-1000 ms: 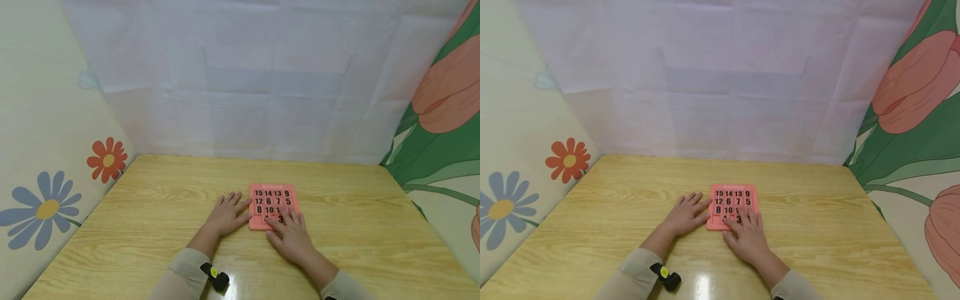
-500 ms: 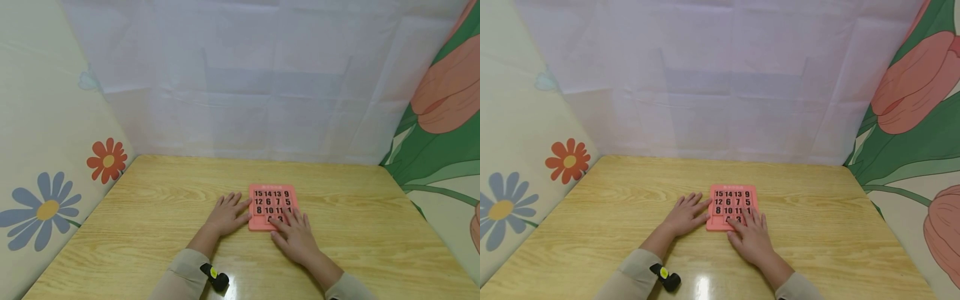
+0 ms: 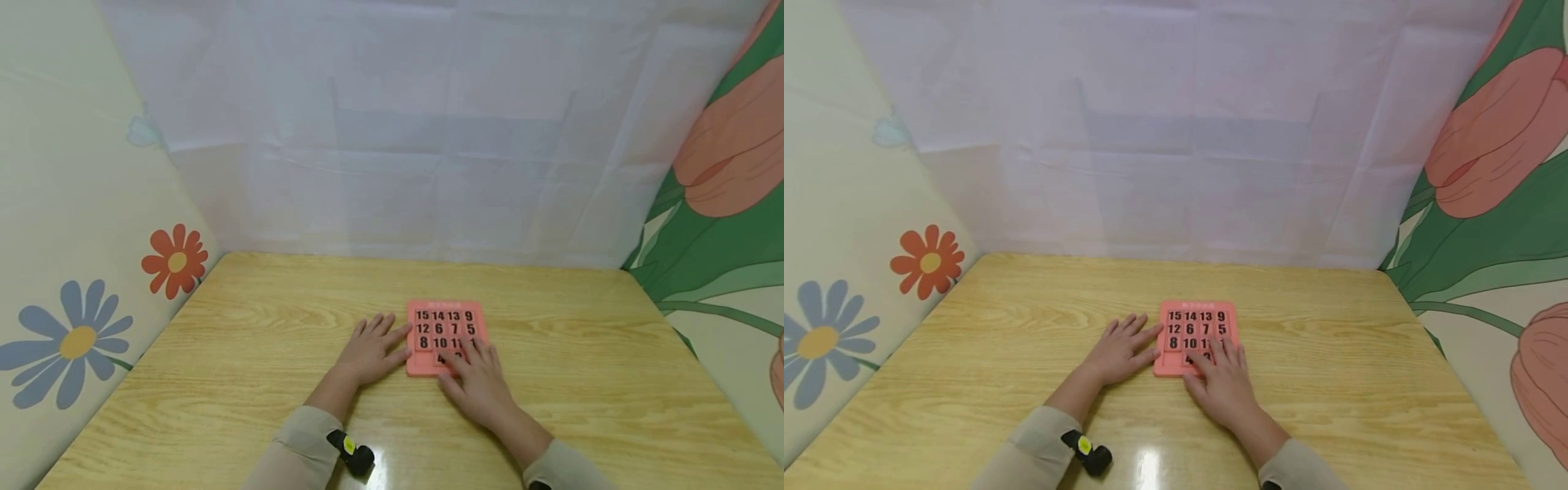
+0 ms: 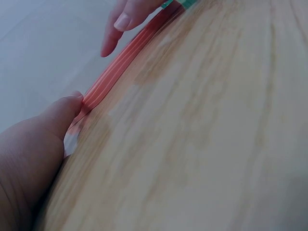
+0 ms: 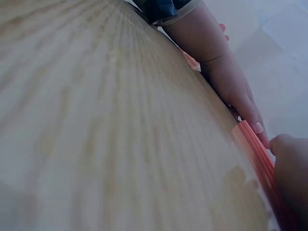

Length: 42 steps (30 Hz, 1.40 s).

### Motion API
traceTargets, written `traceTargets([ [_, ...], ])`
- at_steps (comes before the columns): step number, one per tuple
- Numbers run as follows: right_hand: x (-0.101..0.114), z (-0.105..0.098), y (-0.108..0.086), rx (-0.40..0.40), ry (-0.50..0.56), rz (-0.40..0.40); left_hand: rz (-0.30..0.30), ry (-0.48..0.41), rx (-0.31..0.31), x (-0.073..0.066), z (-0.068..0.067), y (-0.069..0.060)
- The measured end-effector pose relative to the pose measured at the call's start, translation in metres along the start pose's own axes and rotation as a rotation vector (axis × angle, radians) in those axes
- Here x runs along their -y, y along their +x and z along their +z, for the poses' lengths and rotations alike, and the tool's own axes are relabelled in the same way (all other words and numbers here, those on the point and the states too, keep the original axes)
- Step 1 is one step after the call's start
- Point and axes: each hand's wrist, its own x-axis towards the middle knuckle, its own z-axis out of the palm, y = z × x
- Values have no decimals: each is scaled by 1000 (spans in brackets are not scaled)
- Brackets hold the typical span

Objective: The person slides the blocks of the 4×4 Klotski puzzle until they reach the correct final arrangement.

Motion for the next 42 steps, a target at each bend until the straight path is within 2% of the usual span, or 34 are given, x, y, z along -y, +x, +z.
traceTargets([
  [11, 13, 8, 16, 46, -12, 54, 2, 4, 8, 0, 2, -2],
  [23, 17, 12, 29, 68, -33, 63, 9, 3, -4, 1, 1, 0],
  [42, 18, 13, 22, 68, -28, 36, 2, 9, 5, 1, 0, 0],
])
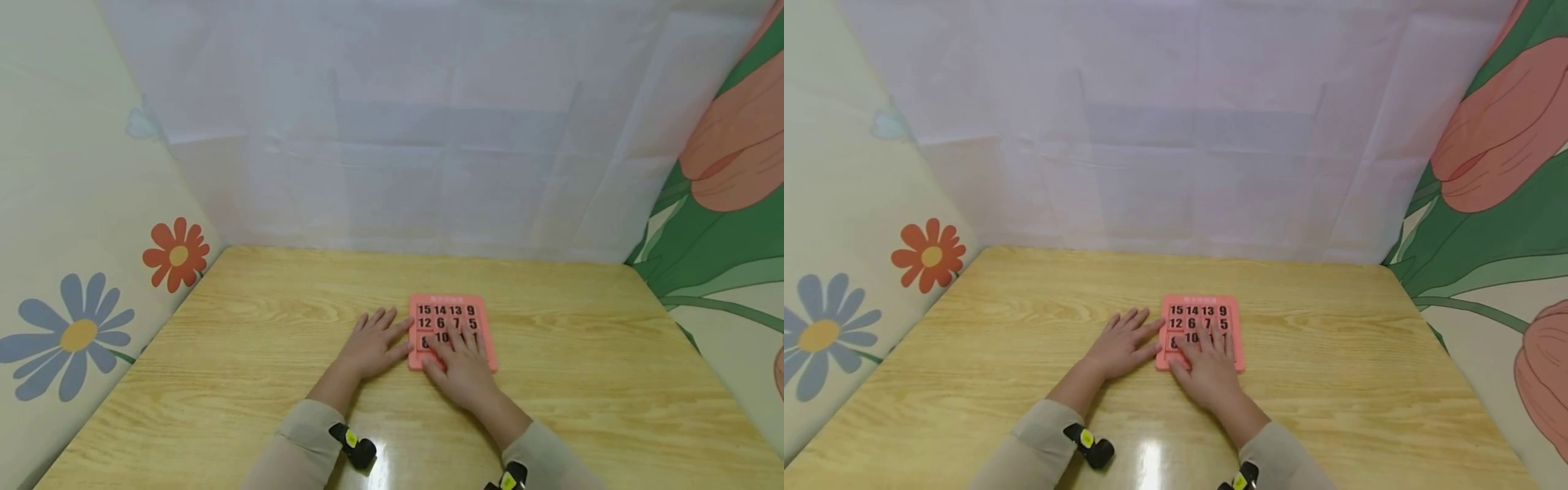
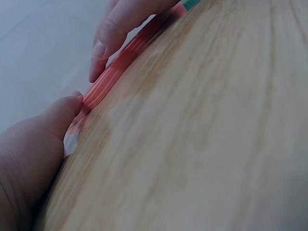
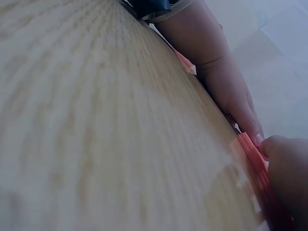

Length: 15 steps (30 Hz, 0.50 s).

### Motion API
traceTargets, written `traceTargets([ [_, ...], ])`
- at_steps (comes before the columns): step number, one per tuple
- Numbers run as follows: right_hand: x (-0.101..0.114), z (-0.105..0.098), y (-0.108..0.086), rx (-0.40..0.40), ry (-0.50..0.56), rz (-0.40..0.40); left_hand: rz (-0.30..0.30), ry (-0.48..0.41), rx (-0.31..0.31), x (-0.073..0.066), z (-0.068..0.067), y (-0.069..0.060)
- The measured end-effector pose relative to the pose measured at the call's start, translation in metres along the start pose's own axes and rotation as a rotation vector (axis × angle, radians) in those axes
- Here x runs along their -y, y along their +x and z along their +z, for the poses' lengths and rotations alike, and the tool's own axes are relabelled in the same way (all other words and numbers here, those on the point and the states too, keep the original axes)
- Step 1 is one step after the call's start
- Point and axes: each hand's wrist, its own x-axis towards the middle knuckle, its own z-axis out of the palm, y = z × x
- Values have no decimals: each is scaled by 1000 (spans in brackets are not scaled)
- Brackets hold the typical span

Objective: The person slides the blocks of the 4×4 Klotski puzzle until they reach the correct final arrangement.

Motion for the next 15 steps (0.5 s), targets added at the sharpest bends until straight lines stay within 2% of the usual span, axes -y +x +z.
traceTargets([
  [15, 2, -3, -13, -4, -1, -38, -3, 8, 3, -1, -2, -1],
])
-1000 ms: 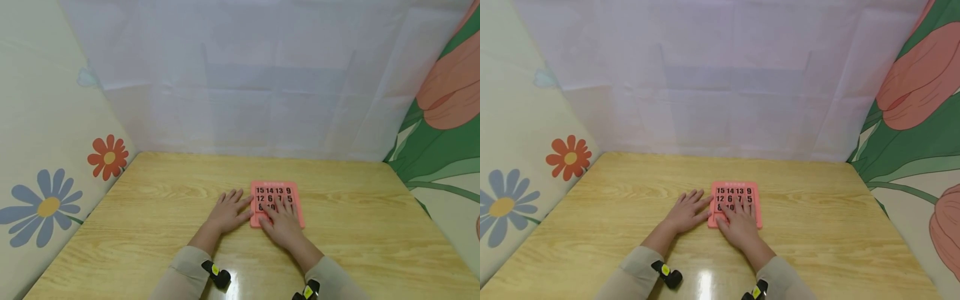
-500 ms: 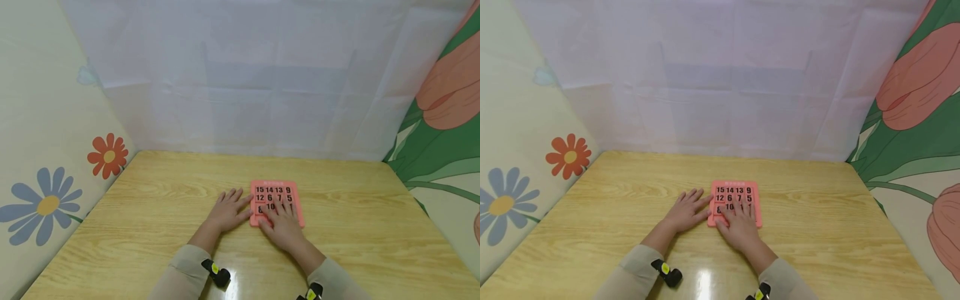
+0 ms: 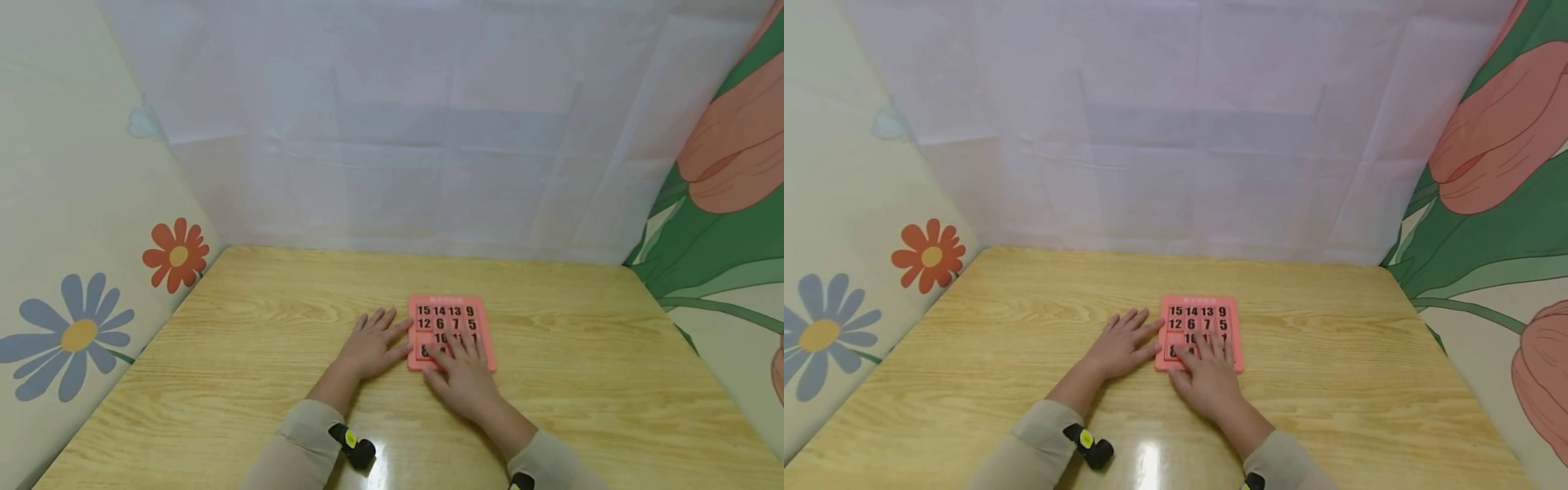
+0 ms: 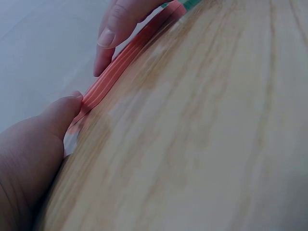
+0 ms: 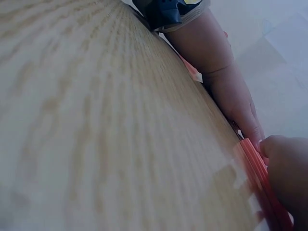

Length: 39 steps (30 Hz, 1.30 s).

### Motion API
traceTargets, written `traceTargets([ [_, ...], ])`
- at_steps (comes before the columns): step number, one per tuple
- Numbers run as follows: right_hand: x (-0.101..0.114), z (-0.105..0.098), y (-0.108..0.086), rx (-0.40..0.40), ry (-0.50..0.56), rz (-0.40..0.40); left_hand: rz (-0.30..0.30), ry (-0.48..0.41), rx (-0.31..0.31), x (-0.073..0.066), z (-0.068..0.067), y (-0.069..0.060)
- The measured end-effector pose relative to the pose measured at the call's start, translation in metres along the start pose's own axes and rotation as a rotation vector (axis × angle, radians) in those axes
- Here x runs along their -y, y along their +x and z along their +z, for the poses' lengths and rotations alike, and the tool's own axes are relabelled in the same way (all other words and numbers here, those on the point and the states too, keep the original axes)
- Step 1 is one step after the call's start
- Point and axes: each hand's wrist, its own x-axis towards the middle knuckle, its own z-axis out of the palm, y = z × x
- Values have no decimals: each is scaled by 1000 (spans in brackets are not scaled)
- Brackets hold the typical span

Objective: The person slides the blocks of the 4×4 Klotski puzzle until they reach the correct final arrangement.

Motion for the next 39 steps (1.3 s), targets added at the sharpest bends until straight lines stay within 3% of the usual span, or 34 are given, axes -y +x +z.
traceTargets([
  [18, -1, 1, 1, -56, 33, -12, -3, -23, -3, 0, -1, -1],
  [29, -8, -4, 27, -23, 18, 51, 4, -1, -6, 0, 0, 0],
  [39, -9, -5, 50, 82, -38, 97, 4, -7, -6, -1, 0, 0],
])
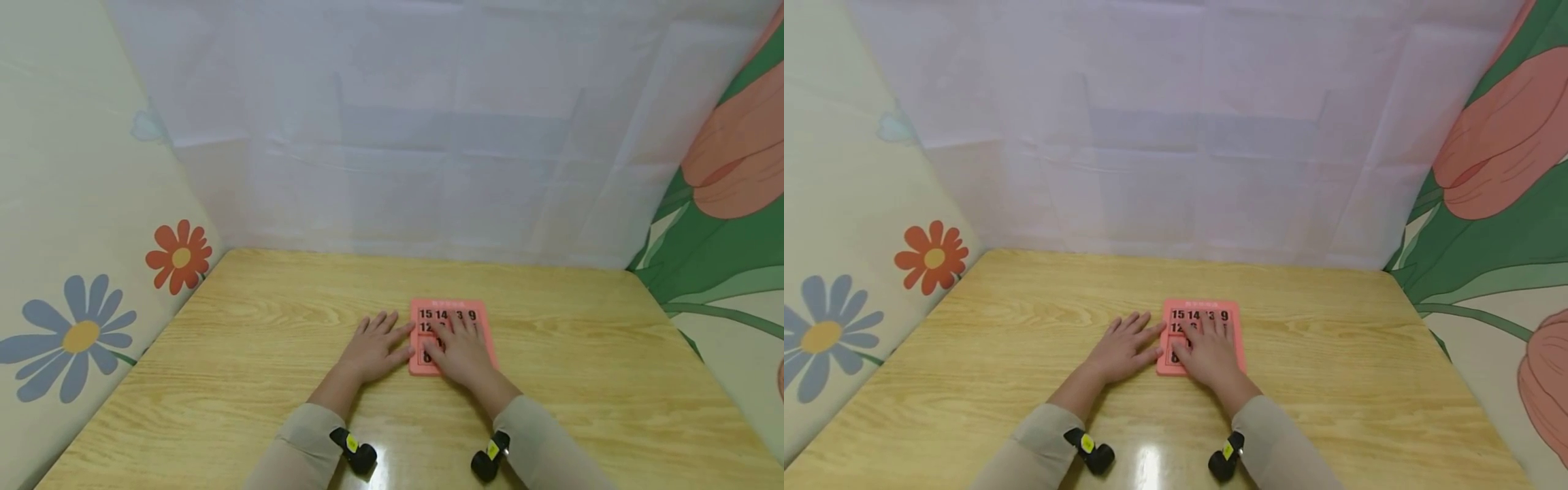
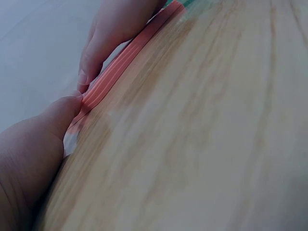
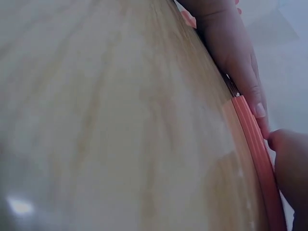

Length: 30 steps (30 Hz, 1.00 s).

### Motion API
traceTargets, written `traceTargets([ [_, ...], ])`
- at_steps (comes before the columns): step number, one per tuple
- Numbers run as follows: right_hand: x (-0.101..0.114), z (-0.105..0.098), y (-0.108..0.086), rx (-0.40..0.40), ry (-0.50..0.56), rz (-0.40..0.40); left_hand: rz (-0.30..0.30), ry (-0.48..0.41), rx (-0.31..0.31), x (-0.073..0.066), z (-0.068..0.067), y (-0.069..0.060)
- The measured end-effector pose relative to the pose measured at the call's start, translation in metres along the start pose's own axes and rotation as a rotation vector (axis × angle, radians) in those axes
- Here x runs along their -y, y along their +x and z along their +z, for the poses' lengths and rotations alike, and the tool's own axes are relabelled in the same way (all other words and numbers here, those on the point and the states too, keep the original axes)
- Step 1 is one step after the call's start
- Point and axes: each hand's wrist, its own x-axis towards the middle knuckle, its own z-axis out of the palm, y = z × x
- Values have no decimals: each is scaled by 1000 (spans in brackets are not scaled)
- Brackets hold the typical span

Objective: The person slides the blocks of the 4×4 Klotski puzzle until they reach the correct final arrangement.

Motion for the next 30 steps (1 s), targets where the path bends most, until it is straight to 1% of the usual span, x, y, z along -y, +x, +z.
traceTargets([
  [6, 2, -3, 3, 40, -14, 22, 2, 1, -4, 0, 1, 0],
  [20, 2, -4, -7, 22, -29, -44, -3, -5, 2, 0, -1, 1],
  [24, 1, -4, -10, 31, -24, -46, -7, -7, 0, 0, -1, 2],
  [30, 2, -4, -15, 22, -4, -49, -5, -9, -1, -1, -3, 2],
])
